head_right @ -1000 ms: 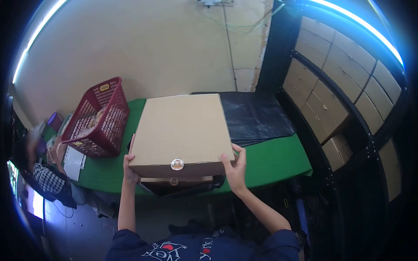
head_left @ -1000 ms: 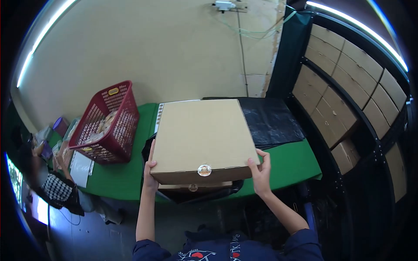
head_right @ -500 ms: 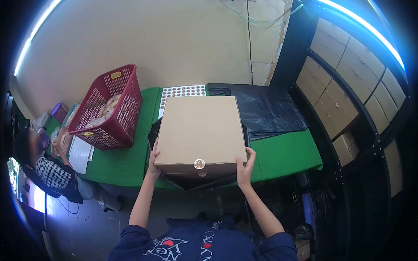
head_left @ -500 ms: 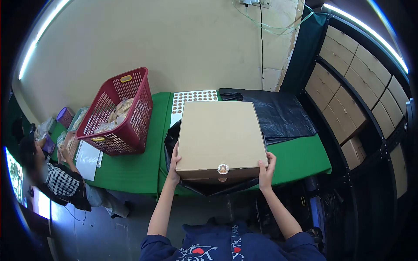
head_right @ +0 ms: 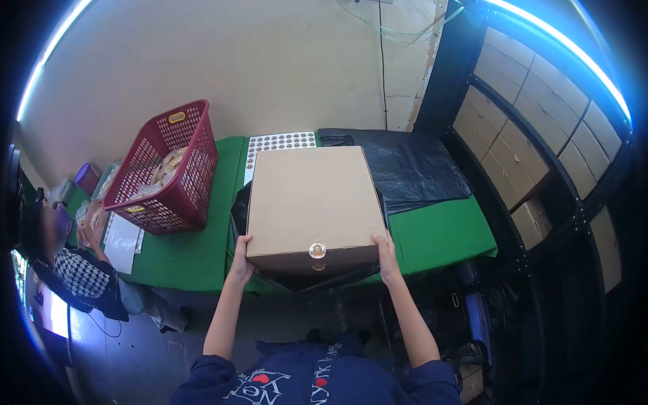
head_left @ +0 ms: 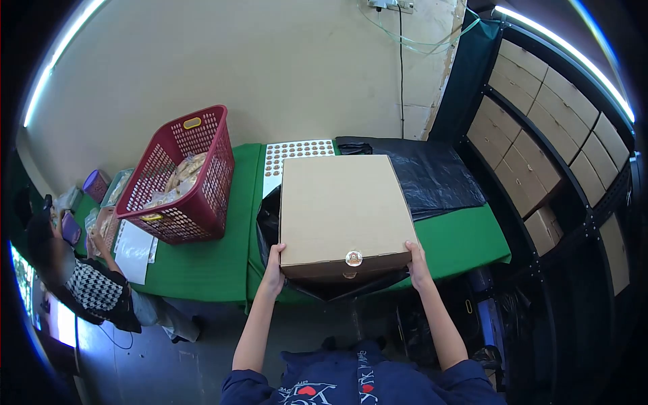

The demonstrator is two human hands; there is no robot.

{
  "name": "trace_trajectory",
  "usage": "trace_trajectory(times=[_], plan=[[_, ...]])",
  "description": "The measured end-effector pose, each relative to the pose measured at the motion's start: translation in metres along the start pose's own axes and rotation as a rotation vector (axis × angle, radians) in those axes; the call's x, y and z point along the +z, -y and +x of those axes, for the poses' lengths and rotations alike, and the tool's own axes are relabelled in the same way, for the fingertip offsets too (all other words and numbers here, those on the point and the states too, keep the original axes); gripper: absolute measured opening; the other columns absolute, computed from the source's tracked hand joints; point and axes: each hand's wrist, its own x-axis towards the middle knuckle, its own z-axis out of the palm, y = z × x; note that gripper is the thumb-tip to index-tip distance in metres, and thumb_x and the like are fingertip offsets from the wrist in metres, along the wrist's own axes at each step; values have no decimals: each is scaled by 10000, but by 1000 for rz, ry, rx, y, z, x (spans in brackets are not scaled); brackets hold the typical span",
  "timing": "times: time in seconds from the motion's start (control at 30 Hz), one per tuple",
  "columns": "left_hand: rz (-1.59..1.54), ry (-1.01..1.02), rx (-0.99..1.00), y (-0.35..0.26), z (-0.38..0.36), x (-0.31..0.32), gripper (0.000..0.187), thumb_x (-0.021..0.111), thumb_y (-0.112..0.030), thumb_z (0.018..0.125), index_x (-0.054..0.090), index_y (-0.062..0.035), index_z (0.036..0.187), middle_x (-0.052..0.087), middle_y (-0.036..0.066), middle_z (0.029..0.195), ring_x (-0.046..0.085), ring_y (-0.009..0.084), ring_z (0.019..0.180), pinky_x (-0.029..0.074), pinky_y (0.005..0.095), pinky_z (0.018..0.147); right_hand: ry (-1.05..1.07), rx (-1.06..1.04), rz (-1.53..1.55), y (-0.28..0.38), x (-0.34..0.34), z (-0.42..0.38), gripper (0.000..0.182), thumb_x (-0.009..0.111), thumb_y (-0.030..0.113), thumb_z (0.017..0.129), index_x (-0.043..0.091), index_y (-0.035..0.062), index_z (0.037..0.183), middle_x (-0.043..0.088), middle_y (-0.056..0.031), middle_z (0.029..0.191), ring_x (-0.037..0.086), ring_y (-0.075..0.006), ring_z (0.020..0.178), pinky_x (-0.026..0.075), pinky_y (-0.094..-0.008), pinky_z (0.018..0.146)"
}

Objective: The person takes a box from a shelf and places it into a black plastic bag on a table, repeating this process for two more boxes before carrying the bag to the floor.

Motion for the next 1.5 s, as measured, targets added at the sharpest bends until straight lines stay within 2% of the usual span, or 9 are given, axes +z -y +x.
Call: trace_trajectory(times=[0.13,0.23,0.33,0.57,0.7,0.83,0.93,1.13,1.5], plan=[[19,10,-2,4,3,-4,674,432,-500,802,398,-2,1254,455,140,1254,419,231,1157,303,350,965,-82,-91,-60,-8,-1,4,524,506,311,833,397,1,1241,456,-155,1192,405,-227,1137,297,-304,962],[32,14,0,8,7,-8,684,432,-508,798,398,-2,1256,454,139,1256,413,230,1163,301,350,967,-361,-614,-583,-1,15,-3,488,540,224,820,407,21,1243,432,-181,1237,382,-278,1187,267,-370,992],[47,8,3,5,5,-6,710,431,-532,789,393,-7,1265,438,139,1273,388,232,1182,282,346,976,-235,-891,-1229,41,39,-28,442,565,168,794,462,48,1207,422,-184,1259,358,-307,1215,229,-455,1000],[61,-12,-1,-4,-6,5,711,417,-539,797,393,-7,1268,422,139,1287,361,228,1203,258,320,986,208,-1006,-1102,21,83,-25,307,600,228,789,592,94,1065,569,-48,1137,473,-236,1121,282,-407,936],[46,-14,68,0,-3,1,620,464,-447,816,400,-17,1258,433,126,1273,379,231,1190,283,347,979,12,-1165,-1102,-3,84,-21,268,604,211,781,621,105,1027,605,-11,1080,503,-176,1075,300,-332,858],[616,-298,845,0,-14,21,450,504,-132,821,411,-24,1248,447,150,1259,384,288,1200,279,355,998,-73,-1260,-1120,-13,85,-14,271,604,209,781,615,115,1034,600,7,1089,507,-145,1051,278,-308,857],[1189,-175,1072,-20,-49,58,477,550,-152,793,436,-80,1251,433,130,1285,382,297,1209,260,416,1006,-73,-1259,-1134,-13,84,-16,281,601,195,777,610,114,1046,593,9,1104,509,-139,1042,269,-305,869],[1462,154,1129,8,-34,92,519,609,-224,760,461,-129,1248,425,54,1319,416,192,1196,283,397,964,12,-1228,-1159,-16,76,-16,261,565,129,779,601,68,1030,586,-34,1096,499,-165,1078,274,-324,879],[1405,35,1182,7,-29,96,438,598,-108,729,547,-105,1164,565,28,1168,518,130,1098,339,280,878,-15,-1152,-1122,-13,81,-20,278,521,86,757,600,53,1022,588,-30,1080,492,-160,1094,285,-327,899]])
